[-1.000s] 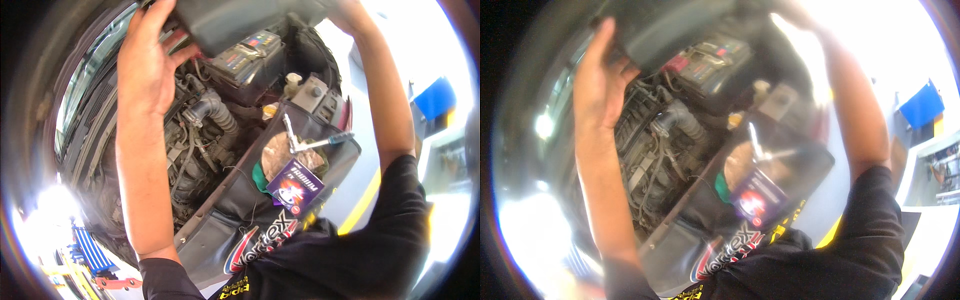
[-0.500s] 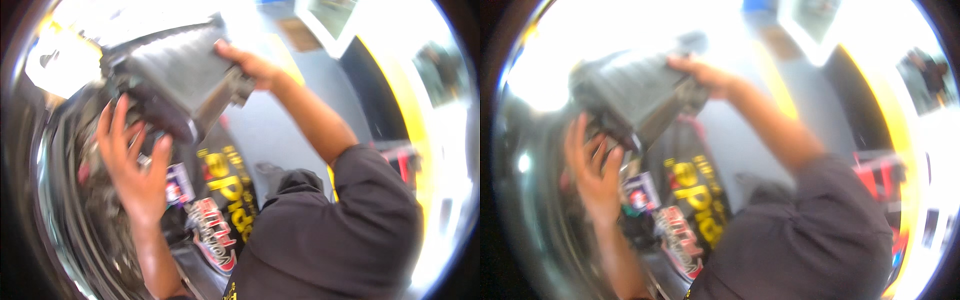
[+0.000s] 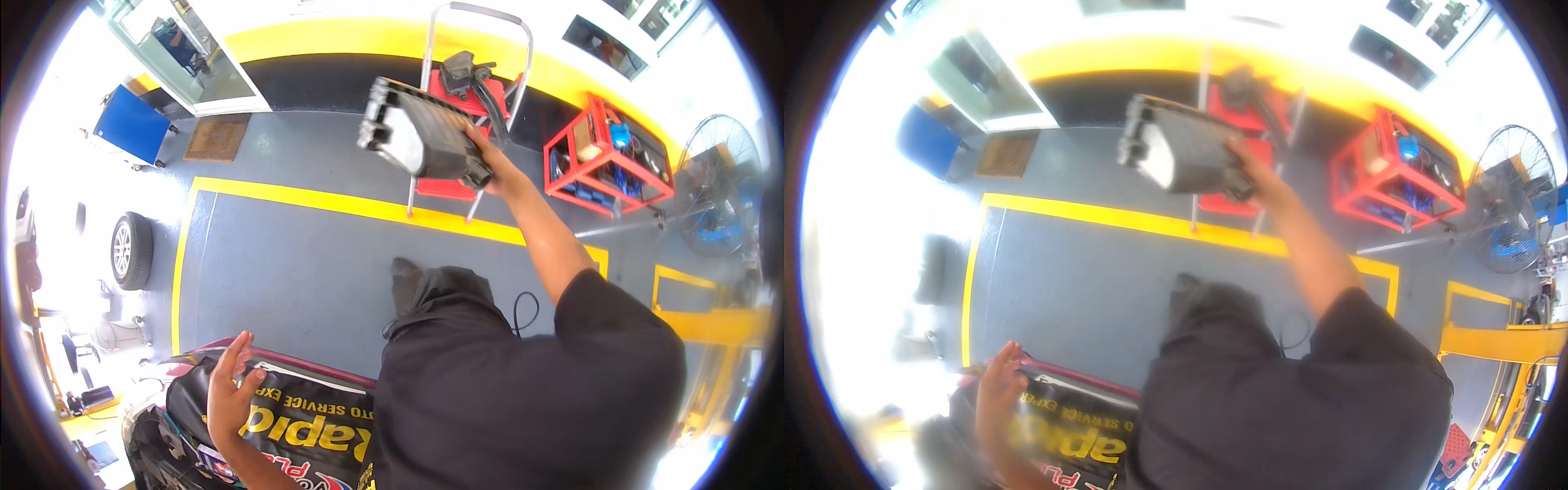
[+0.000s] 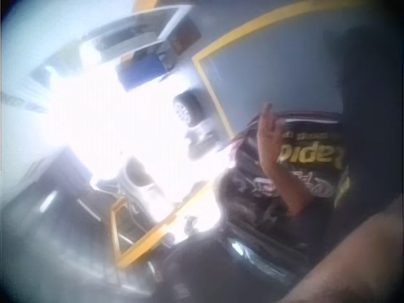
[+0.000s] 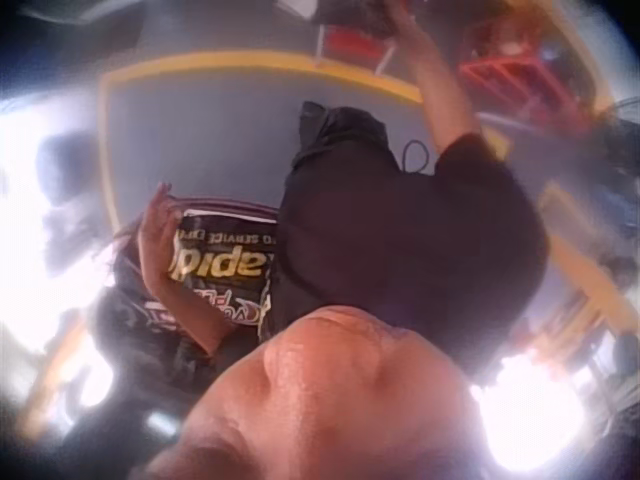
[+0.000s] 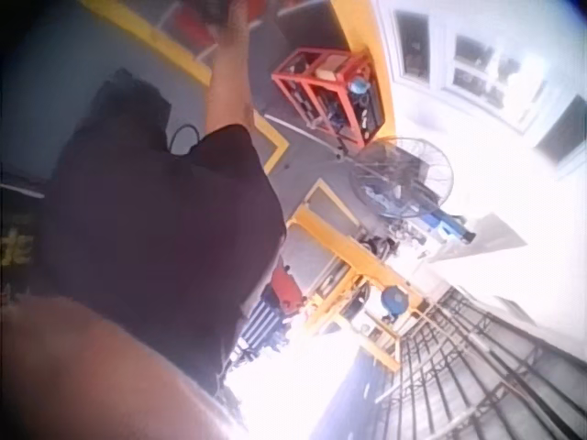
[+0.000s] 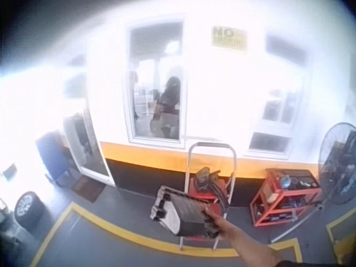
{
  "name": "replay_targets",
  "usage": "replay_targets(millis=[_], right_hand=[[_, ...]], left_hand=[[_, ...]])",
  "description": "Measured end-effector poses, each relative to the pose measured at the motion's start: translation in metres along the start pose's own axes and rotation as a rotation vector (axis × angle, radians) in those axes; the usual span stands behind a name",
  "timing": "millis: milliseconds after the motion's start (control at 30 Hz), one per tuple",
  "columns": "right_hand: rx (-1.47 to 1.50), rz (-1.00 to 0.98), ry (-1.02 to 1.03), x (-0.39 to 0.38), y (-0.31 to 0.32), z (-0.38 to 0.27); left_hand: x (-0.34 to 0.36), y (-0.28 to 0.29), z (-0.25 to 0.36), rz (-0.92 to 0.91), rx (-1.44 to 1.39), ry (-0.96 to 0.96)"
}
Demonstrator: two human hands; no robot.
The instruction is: The person works under the hood of a car, using a socket wrench and ratchet to loosen and tighten bolts on the engine. They remove a plastic engine cover, adjust components, and reattach the cover. The person also handles a car battery and uses a screwdriver to adjust parts near the windshield.
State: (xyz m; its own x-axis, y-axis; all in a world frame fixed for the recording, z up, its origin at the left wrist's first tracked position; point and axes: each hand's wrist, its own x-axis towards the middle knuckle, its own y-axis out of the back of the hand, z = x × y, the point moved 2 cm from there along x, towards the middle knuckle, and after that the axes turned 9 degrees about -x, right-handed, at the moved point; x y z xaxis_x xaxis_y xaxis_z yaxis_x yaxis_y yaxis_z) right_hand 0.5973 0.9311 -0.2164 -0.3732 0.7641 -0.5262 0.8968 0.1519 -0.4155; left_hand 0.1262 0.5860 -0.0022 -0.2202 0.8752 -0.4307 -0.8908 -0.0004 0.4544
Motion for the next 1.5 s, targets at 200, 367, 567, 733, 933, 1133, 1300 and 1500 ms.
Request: replay_targets(millis=[200, 367, 567, 733, 933, 1133, 1300, 1500], right_hand=[[0.414, 0.303, -0.337, 0.069, 0.136, 0.116], [0.607, 0.415, -0.104, 0.203, 0.261, 0.203], [0.421, 0.954, -0.375, 0.258, 0.246, 0.118], [0.396, 0.826, -0.392, 0.333, 0.306, 0.121], [0.138, 0.759, -0.413, 0.365, 0.327, 0.11], [0.245, 0.546, -0.335, 0.371, 0.351, 0.128], [0.212, 0.546, -0.252, 0.338, 0.335, 0.119], [0.214, 0.465, -0.183, 0.284, 0.218, 0.131]], left_hand=[[0.009, -0.092, -0.006, 0.064, -0.201, 0.21], [-0.012, -0.176, -0.067, 0.071, -0.398, 0.377], [-0.086, -0.306, -0.045, 0.108, -0.513, 1.068], [-0.081, -0.326, -0.032, 0.098, -0.439, 1.176], [-0.081, -0.341, -0.007, 0.283, -0.529, 1.173], [-0.081, -0.331, -0.027, 0.405, -0.643, 1.001], [-0.109, -0.336, -0.058, 0.31, -0.64, 1.046], [-0.147, -0.309, -0.117, 0.312, -0.732, 0.926]])
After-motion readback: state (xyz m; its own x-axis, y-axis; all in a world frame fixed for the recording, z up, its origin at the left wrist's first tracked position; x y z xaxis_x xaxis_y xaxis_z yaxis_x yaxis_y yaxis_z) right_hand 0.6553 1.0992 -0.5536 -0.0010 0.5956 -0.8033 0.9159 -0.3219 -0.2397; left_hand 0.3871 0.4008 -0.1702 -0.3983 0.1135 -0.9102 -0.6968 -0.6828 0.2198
